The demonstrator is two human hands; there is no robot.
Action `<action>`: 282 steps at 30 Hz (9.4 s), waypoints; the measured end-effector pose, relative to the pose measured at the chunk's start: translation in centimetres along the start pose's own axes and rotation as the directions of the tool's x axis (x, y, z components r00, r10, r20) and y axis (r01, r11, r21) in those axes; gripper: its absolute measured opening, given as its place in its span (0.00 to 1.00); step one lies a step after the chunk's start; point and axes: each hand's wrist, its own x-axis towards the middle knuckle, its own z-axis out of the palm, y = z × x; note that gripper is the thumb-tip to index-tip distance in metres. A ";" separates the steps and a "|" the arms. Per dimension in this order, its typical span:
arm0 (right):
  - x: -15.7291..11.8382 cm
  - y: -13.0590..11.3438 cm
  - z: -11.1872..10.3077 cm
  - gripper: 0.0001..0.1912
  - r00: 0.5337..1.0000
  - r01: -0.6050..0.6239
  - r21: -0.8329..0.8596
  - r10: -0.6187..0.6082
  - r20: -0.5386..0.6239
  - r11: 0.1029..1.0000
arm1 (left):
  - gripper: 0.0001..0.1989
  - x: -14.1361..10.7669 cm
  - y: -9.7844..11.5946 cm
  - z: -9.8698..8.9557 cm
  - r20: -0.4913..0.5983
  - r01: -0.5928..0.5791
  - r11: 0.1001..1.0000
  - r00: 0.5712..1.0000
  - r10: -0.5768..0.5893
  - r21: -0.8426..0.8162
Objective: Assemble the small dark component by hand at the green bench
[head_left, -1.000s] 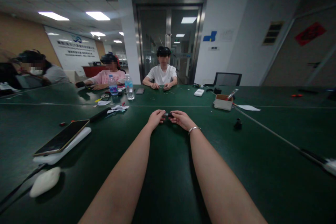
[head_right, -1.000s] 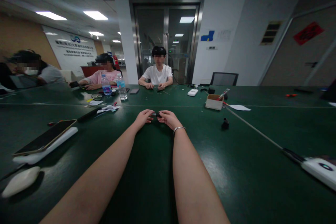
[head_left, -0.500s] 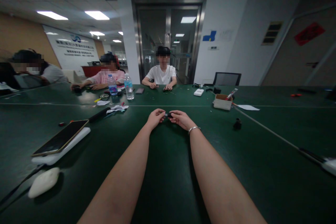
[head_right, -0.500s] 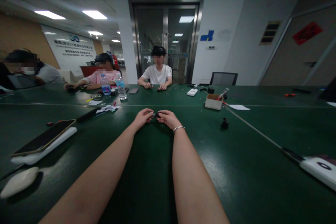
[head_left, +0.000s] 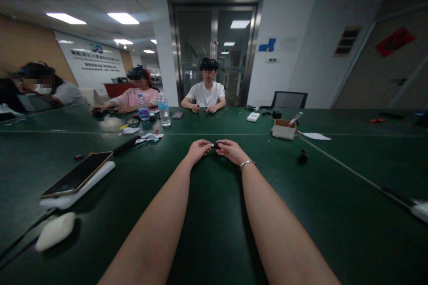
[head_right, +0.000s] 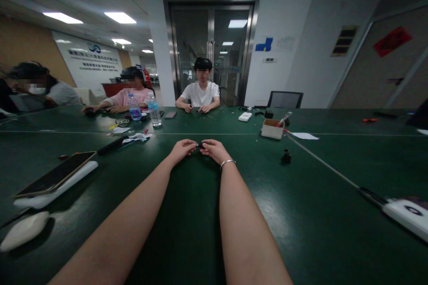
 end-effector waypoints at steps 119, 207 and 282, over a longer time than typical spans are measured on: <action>0.0 -0.1 -0.1 0.06 0.997 0.004 -0.041 -0.001 0.078 0.999 | 0.25 1.1 -1.4 0.0 -0.022 -0.019 0.966 0.999 0.025 0.258; -0.4 -0.5 0.1 0.09 1.000 -0.004 -0.047 0.004 -0.006 0.999 | 0.14 0.7 -0.8 -0.2 0.019 -0.037 0.999 0.999 0.038 -0.030; -0.1 -0.2 -0.1 0.09 1.000 -0.006 -0.042 0.007 0.016 0.999 | 0.17 0.5 -0.6 0.0 0.028 -0.010 0.999 1.000 0.009 0.049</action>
